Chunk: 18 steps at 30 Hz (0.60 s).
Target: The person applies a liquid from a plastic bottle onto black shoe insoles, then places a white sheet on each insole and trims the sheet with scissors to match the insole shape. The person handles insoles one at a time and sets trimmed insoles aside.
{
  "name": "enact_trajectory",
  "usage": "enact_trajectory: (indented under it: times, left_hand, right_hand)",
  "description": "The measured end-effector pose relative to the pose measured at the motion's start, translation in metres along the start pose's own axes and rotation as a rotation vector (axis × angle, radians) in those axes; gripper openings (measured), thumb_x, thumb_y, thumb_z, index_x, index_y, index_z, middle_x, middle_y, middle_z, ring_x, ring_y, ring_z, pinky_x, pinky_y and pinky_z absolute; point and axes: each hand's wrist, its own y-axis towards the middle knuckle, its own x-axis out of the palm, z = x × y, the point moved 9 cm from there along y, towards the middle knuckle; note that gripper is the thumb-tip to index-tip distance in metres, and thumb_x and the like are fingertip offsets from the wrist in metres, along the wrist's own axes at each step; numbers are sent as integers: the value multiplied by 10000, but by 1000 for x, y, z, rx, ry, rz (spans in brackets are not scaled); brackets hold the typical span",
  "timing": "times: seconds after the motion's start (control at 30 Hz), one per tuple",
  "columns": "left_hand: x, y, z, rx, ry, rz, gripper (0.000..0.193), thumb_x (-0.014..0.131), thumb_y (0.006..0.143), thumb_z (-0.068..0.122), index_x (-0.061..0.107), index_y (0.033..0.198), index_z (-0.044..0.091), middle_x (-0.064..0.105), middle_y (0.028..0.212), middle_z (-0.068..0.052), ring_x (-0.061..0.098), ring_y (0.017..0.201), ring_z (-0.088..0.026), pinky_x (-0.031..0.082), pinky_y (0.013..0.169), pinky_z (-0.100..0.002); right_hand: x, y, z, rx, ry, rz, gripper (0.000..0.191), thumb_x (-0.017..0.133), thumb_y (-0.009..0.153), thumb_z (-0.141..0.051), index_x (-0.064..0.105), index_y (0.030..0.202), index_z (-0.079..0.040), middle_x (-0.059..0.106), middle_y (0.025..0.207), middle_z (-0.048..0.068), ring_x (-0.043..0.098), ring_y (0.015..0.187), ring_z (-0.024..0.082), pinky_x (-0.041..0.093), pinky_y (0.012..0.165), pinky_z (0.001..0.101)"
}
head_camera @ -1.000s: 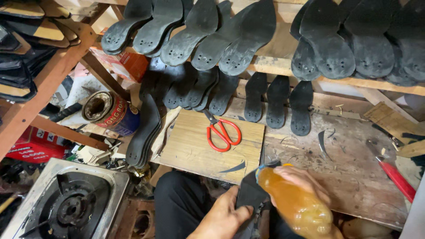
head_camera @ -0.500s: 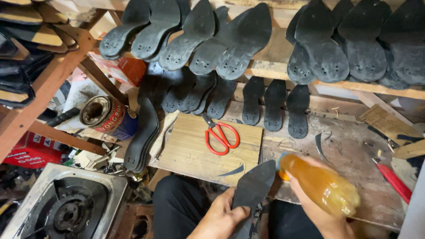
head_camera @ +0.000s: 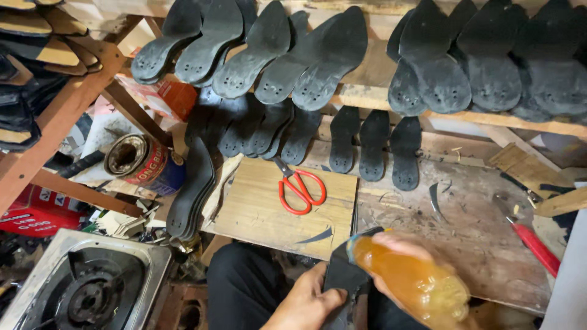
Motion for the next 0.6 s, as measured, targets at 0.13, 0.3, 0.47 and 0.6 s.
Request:
enact_trajectory:
  times: [0.13,0.3,0.47,0.6]
  left_hand:
    - [6,-4,-4,-84,52,4,520,623,882,13,541,1389,-66,672,1244,-121,607,1147,-175,467,1029,-300]
    - [-9,-12,12,18,90,74,538,622,852,-7,526,1381,-41,686,1277,-54,616,1189,-120,449,1063,-258]
    - [-26,-11,8,23,-46,189,502,640,855,-3,571,1351,-50,720,1167,-60,652,1043,-134,503,962,-273]
    - [-40,-2,7,19,-136,241,494,616,876,19,572,1366,-27,715,1112,-66,635,956,-152,509,861,-291]
  right_hand:
    - [20,5,-16,-129,12,-158,498,828,739,-48,601,1177,16,708,1146,167,722,1071,320,589,941,404]
    - [17,-7,-12,-117,-55,-214,466,817,714,-36,615,1133,2,720,1117,159,733,1058,328,585,947,421]
    - [-4,-35,23,44,-151,-317,597,877,591,-88,669,1146,-17,747,1107,148,733,1065,316,558,920,407]
    - [-29,-81,92,612,-89,-86,464,856,658,-53,708,1097,-33,775,987,119,772,902,237,595,823,382]
